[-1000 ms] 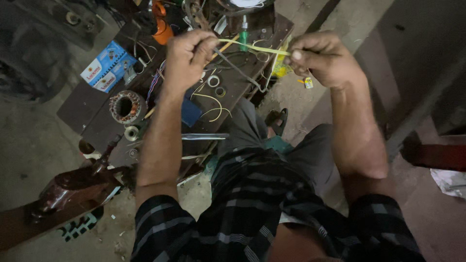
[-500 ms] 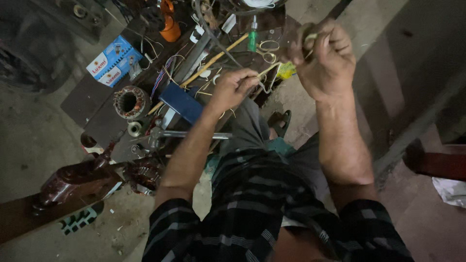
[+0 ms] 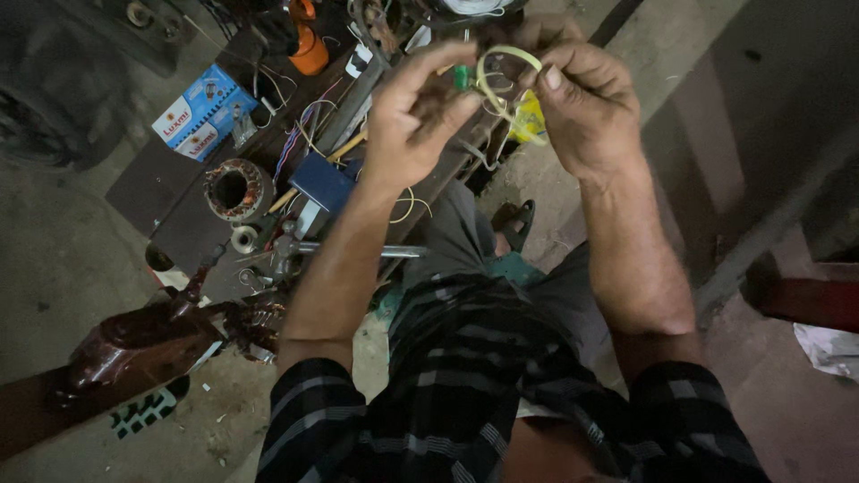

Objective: The person winds a yellow insulating tape around a cylindrical coil form, repeatedly wrapping and adjusting the tape with both hands. The person occasionally uses a screwdriver to press or align the tape on the coil.

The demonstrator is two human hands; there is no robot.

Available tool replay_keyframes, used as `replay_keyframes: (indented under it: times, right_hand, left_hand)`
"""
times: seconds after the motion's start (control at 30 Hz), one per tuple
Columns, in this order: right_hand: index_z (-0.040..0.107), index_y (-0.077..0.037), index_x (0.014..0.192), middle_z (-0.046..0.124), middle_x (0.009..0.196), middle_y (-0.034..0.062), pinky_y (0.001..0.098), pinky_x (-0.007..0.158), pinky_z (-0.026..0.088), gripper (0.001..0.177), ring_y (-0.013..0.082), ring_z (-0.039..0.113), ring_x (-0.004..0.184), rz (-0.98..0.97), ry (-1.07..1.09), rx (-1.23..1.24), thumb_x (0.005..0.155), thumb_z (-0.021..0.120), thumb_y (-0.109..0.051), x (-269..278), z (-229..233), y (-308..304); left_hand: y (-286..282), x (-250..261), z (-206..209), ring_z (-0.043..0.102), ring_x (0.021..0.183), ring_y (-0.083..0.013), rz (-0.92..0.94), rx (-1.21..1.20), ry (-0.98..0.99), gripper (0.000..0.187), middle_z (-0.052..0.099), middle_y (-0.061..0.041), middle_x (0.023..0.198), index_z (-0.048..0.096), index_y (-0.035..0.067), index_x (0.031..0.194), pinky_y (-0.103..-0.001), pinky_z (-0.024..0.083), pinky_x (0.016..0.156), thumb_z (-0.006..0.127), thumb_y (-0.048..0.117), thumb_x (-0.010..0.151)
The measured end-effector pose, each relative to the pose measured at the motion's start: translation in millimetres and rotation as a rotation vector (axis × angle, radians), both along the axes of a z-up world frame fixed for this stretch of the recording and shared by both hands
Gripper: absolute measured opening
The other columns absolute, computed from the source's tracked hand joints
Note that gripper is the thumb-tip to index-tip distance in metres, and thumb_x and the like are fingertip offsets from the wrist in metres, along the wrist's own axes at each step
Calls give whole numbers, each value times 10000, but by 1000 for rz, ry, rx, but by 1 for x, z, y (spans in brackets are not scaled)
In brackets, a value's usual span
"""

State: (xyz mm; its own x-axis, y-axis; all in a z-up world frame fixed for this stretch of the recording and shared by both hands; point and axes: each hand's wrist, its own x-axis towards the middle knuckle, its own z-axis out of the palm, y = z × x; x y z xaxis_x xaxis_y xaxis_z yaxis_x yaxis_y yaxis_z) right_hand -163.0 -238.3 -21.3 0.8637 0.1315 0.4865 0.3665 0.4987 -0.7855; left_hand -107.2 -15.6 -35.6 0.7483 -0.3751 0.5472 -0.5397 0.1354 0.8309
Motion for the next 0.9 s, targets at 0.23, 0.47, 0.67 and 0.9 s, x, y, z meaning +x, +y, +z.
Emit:
replay_keyframes:
  times: [0.23,0.47,0.67,0.9]
  right_hand:
    - [722,7,1144,724,983,108,325,875,524,143,191,669,902,86,162,-37,1115,639,-105,-6,-3,-14]
    - [721,9,1080,686,846,85,283,629,459,88,126,575,676,17,93,-192,1103,671,-60,-3,-1,-24]
    - [705,6,1060,682,887,91,296,626,484,56,128,604,724,40,-60,-571,1030,691,-39,-4,-4,-28]
    - [737,-35,1037,700,866,89,282,664,527,67,136,645,734,220,45,-109,1049,706,-94,-7,-12,-18]
  left_hand:
    - [-4,-1,-18,673,718,-96,-136,-24,67,178,736,-73,969,720,10,1228,-243,523,587,702,80,1066]
    - [38,19,-7,686,749,-116,-267,40,-55,132,742,-72,913,724,2,1152,-252,553,640,730,54,1031]
    - [64,6,7,739,911,-171,-31,181,-219,106,752,-106,1042,750,6,1106,-285,590,782,780,39,1010]
    - [58,10,-24,745,889,-148,89,242,-166,117,769,-85,1031,773,23,1101,-298,598,753,771,31,984]
